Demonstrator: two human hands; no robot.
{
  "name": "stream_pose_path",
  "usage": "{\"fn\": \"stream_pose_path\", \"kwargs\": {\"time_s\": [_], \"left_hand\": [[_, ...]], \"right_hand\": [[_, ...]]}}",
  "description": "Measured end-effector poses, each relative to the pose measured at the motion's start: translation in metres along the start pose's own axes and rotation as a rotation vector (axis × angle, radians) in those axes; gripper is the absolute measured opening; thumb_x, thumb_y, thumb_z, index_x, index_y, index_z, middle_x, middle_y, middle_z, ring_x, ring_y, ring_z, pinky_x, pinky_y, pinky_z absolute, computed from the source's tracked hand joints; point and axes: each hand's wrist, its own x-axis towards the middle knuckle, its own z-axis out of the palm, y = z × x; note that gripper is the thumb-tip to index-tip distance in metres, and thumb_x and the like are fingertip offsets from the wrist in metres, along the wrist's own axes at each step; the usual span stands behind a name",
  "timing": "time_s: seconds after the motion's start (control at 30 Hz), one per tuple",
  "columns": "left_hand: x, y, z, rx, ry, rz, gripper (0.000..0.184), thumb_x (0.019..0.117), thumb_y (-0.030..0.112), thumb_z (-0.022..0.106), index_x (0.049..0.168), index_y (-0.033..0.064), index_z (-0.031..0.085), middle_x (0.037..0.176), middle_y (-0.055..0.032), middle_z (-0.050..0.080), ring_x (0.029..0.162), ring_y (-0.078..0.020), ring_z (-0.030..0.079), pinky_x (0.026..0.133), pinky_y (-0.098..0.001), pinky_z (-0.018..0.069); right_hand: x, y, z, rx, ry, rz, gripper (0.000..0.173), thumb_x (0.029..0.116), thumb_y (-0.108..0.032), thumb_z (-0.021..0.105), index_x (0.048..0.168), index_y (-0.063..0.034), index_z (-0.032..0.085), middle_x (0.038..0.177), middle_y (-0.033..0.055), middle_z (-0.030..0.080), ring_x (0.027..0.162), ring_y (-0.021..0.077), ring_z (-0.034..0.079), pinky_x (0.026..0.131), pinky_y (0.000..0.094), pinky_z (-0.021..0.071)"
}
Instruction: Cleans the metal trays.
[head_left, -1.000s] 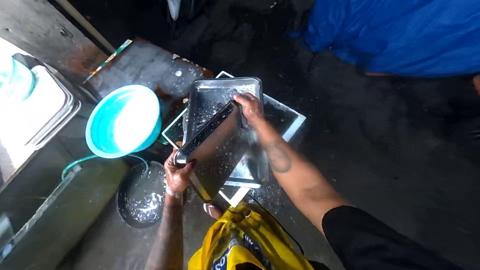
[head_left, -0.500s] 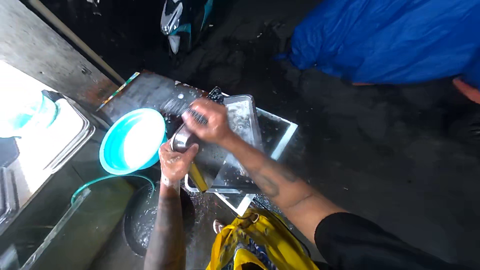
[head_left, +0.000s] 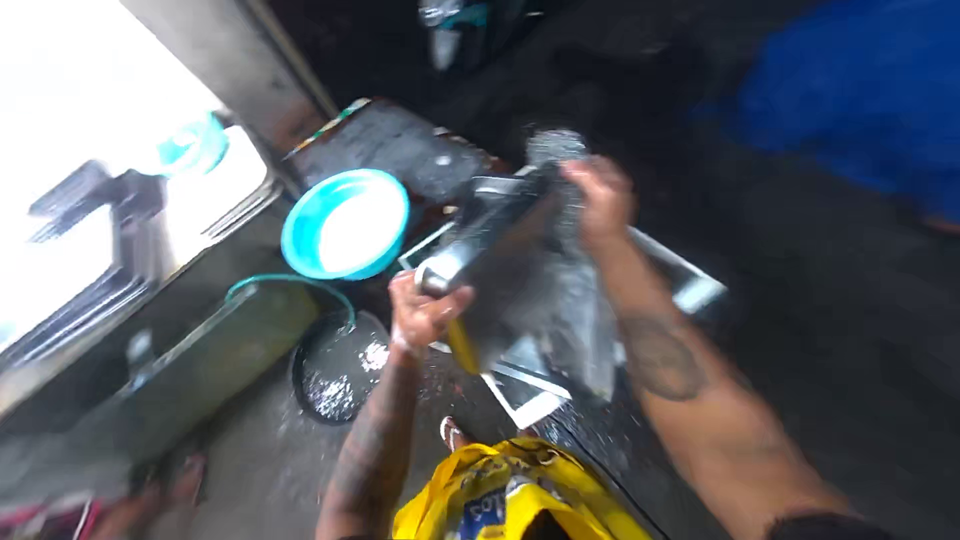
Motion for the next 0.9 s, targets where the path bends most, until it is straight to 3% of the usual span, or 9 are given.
{"fn": "stream_pose_path", "kwargs": {"time_s": [0.13,0.2,0.27,0.37,0.47,0.53,0.63,0.8,0.9], "left_hand": [[0.006,0.035,-0.033,0.401,-0.306,-0.305,0.022,0.08,0.005,0.079,0.098,-0.0035,0.07,0.085,-0.0007,0.072,0.079,0.0009,0.067,0.078,-0.0207,0.0574],[0.016,0.044,-0.031,0.617,-0.456,-0.355,0.022,0.0848,0.014,0.078,0.094,-0.0046,0.07,0.077,-0.0033,0.067,0.07,-0.0038,0.06,0.07,-0.0262,0.0518],[0.018,0.044,-0.019,0.597,-0.413,-0.339,0.013,0.0837,0.008,0.076,0.084,-0.0018,0.067,0.067,0.0005,0.061,0.06,-0.0024,0.056,0.06,-0.0239,0.0498],[-0.004,0.037,-0.009,0.363,-0.172,-0.164,0.018,0.0736,-0.006,0.072,0.087,0.0036,0.067,0.073,0.0061,0.067,0.068,0.0022,0.063,0.065,-0.0192,0.0559],[-0.026,0.037,-0.021,0.337,-0.074,0.081,0.02,0.0799,0.015,0.084,0.095,0.0175,0.07,0.086,0.0134,0.073,0.081,0.0027,0.07,0.073,-0.021,0.0611],[-0.037,0.04,-0.029,0.372,-0.082,0.185,0.021,0.0824,0.023,0.083,0.1,0.0231,0.072,0.095,0.0173,0.074,0.09,0.0048,0.069,0.081,-0.0198,0.0606],[-0.031,0.032,-0.014,0.31,-0.017,0.105,0.024,0.0736,0.006,0.082,0.092,0.0168,0.072,0.086,0.0154,0.075,0.082,0.004,0.07,0.076,-0.0183,0.0606],[-0.021,0.02,0.002,0.166,0.108,-0.008,0.038,0.0666,-0.01,0.076,0.095,0.0133,0.068,0.084,0.0103,0.076,0.078,-0.0017,0.072,0.073,-0.0237,0.0628],[-0.03,0.039,0.002,0.216,0.101,0.069,0.037,0.0683,0.003,0.085,0.097,0.0182,0.069,0.087,0.0141,0.075,0.082,0.0008,0.071,0.074,-0.0217,0.0621]], "right_hand": [[-0.007,-0.025,0.001,-0.072,-0.024,-0.224,0.022,0.0888,-0.015,0.067,0.109,-0.0114,0.06,0.094,-0.0132,0.066,0.087,-0.0027,0.066,0.084,0.0244,0.0584],[-0.023,-0.043,0.017,-0.148,-0.094,-0.51,0.016,0.0881,-0.018,0.069,0.1,-0.0093,0.062,0.091,-0.015,0.065,0.085,-0.0092,0.064,0.082,0.0165,0.0562],[-0.051,-0.056,0.048,-0.204,-0.206,-0.771,0.028,0.0932,-0.026,0.07,0.094,0.001,0.065,0.087,-0.0009,0.066,0.083,-0.0043,0.063,0.078,0.0169,0.0549],[-0.085,-0.04,0.085,-0.125,-0.297,-0.985,0.032,0.0892,-0.029,0.071,0.091,0.0025,0.07,0.092,0.0161,0.074,0.093,0.0206,0.072,0.089,0.0381,0.0583],[-0.055,-0.018,0.06,-0.166,-0.183,-0.895,0.03,0.0921,-0.023,0.07,0.099,0.0067,0.073,0.103,0.0207,0.076,0.104,0.0254,0.074,0.104,0.0432,0.0541],[-0.022,-0.002,0.031,-0.276,0.037,-0.644,0.028,0.0912,-0.016,0.07,0.102,0.0092,0.072,0.099,0.0192,0.075,0.095,0.0172,0.072,0.091,0.0324,0.056],[-0.02,0.011,0.037,-0.271,0.107,-0.576,0.029,0.0901,-0.018,0.071,0.1,0.0088,0.071,0.099,0.0206,0.073,0.092,0.0223,0.072,0.086,0.0391,0.0581],[-0.084,0.007,0.083,-0.183,-0.054,-0.894,0.035,0.0911,-0.032,0.069,0.097,0.0013,0.075,0.11,0.0206,0.076,0.114,0.0351,0.071,0.107,0.0538,0.0496],[-0.042,0.024,0.035,-0.127,0.099,-0.506,0.042,0.0936,-0.019,0.071,0.118,0.0145,0.066,0.121,0.0255,0.07,0.118,0.0267,0.067,0.108,0.0407,0.0505]]}}
